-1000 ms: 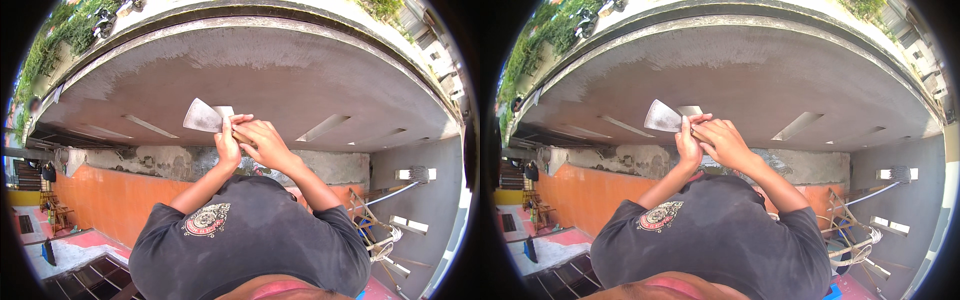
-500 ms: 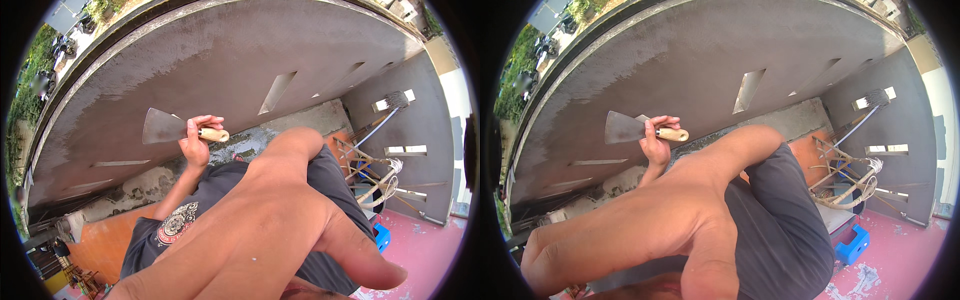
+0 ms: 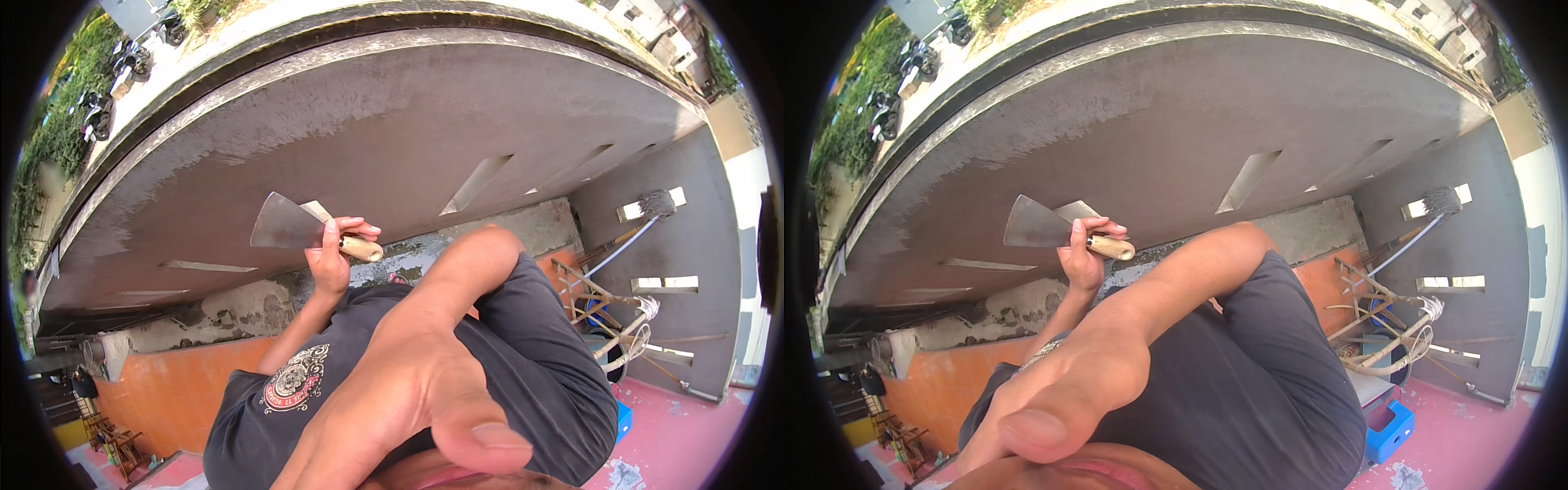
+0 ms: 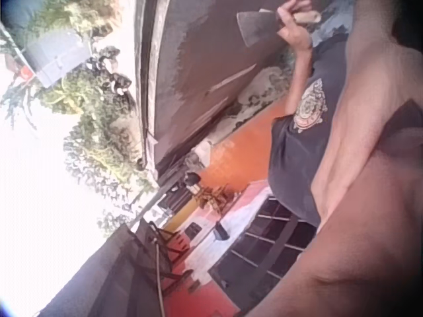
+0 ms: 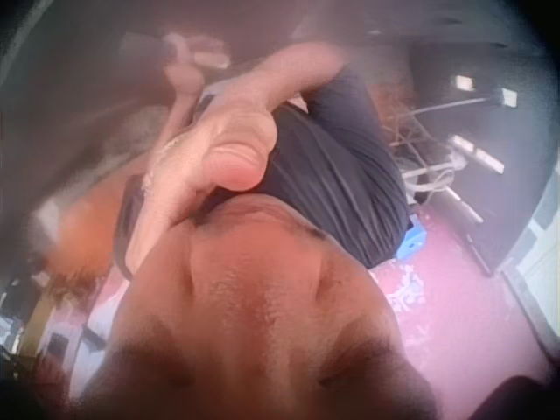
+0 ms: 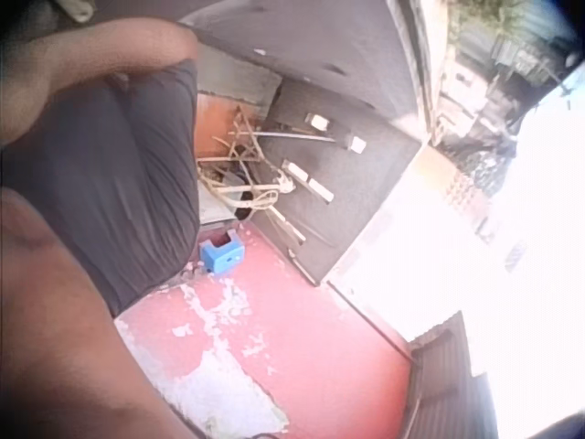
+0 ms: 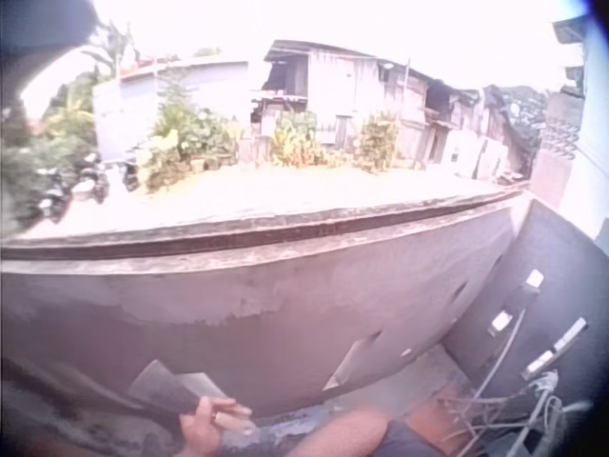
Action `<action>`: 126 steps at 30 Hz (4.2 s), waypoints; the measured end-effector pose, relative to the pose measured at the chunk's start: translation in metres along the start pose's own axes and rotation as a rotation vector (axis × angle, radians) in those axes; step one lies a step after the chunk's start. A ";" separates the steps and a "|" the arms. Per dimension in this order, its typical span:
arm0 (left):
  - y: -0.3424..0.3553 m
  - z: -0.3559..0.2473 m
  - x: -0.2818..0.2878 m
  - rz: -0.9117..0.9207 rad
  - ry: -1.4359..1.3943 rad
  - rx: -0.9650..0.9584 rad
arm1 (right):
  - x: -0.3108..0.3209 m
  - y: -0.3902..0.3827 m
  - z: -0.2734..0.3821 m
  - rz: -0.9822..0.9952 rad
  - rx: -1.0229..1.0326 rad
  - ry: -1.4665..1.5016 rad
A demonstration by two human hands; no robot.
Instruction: The person uses a trowel to apply and smooth plaster on a curved wall surface. They repeatedly scoop material and spread it evenly across the wall, working in sections.
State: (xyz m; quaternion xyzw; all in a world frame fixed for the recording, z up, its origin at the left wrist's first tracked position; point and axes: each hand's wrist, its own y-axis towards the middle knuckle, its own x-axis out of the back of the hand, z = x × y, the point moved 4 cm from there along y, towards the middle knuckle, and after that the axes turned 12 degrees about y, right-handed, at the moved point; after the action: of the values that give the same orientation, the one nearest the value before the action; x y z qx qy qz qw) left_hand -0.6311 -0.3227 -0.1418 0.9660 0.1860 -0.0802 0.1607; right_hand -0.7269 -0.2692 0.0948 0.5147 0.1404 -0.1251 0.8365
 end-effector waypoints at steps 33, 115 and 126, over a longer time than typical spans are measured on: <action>-0.031 -0.020 0.127 -0.049 -0.024 0.013 | 0.039 0.052 -0.044 0.429 1.560 -1.749; 0.075 -0.037 0.089 -0.609 -0.037 0.012 | 0.169 -0.214 -0.013 -1.350 0.424 -0.121; 0.082 -0.050 0.094 -0.662 0.005 -0.047 | 0.172 -0.198 0.000 -1.332 0.358 -0.204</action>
State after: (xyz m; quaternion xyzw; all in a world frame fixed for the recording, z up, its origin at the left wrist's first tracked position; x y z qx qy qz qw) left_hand -0.5087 -0.3461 -0.0924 0.8493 0.4920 -0.1214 0.1479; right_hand -0.6371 -0.3677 -0.1313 0.4346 0.3242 -0.6803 0.4931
